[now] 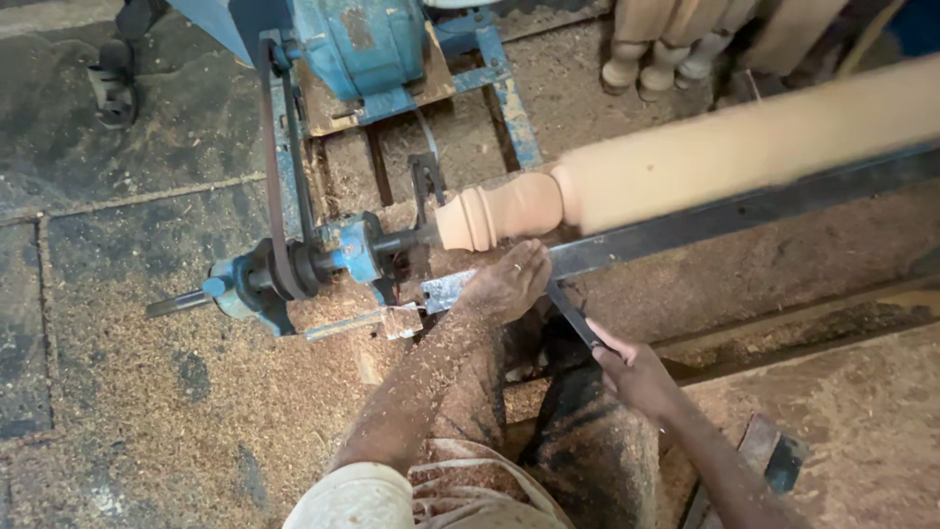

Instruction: The person uses a chisel to shape a rotating wooden piece on a lathe, creating a decorative turned form. The person holds the chisel with both hands and carefully guides it along the spinning wood to remove material and form curves.

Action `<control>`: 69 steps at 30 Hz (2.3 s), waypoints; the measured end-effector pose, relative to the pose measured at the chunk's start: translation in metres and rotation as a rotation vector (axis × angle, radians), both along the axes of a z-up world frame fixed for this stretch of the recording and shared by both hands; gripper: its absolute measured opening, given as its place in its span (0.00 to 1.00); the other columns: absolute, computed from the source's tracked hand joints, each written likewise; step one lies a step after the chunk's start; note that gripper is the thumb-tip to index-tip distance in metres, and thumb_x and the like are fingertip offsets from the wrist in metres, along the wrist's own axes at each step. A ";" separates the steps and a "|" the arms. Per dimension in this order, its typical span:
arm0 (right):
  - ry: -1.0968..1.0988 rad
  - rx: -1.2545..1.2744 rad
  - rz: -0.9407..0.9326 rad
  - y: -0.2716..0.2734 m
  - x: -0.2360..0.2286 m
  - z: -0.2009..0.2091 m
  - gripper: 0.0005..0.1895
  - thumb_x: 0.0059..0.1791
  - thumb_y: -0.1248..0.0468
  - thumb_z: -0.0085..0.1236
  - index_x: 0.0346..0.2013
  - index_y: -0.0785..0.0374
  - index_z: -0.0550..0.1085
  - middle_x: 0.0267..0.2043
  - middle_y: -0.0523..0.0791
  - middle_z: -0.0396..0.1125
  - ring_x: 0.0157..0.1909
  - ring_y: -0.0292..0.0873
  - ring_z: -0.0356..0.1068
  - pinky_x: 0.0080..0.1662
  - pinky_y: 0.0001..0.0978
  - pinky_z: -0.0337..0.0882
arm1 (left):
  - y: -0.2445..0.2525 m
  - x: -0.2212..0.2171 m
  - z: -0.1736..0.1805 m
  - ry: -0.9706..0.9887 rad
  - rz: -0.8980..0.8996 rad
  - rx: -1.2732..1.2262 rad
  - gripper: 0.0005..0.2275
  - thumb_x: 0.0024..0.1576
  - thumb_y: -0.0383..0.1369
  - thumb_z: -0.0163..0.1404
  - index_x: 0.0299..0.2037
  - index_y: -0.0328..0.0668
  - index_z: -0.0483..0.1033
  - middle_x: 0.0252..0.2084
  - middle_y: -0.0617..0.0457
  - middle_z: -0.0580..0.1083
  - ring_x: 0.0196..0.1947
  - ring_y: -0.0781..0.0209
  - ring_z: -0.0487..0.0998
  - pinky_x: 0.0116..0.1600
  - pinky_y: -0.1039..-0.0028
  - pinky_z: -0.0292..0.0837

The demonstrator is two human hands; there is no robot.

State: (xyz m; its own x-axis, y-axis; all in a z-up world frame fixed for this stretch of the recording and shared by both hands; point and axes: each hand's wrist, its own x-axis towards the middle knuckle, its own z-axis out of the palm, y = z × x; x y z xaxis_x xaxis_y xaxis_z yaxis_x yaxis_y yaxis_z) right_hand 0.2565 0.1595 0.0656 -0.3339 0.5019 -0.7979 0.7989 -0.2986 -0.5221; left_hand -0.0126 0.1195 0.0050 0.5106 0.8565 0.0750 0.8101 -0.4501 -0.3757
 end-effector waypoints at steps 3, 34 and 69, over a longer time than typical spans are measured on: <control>0.039 -0.006 0.007 0.006 0.003 -0.003 0.30 0.55 0.58 0.48 0.73 0.37 0.60 0.16 0.38 0.54 0.17 0.35 0.51 0.24 0.31 0.56 | -0.001 0.002 -0.012 -0.094 0.009 0.118 0.23 0.63 0.37 0.41 0.62 0.23 0.66 0.61 0.34 0.73 0.66 0.38 0.69 0.74 0.50 0.52; 0.090 0.119 -0.074 -0.028 0.005 -0.022 0.30 0.54 0.60 0.50 0.72 0.41 0.63 0.17 0.38 0.54 0.20 0.34 0.52 0.25 0.30 0.58 | -0.001 0.003 -0.014 -0.015 0.001 -0.019 0.24 0.63 0.38 0.43 0.66 0.29 0.63 0.66 0.37 0.68 0.69 0.43 0.66 0.77 0.52 0.46; 0.042 -0.139 0.079 0.045 -0.012 0.029 0.31 0.56 0.57 0.44 0.75 0.40 0.56 0.13 0.38 0.52 0.13 0.34 0.46 0.18 0.29 0.51 | 0.002 0.003 -0.035 -0.127 0.106 0.072 0.26 0.67 0.44 0.34 0.65 0.27 0.64 0.65 0.36 0.70 0.70 0.40 0.65 0.77 0.50 0.44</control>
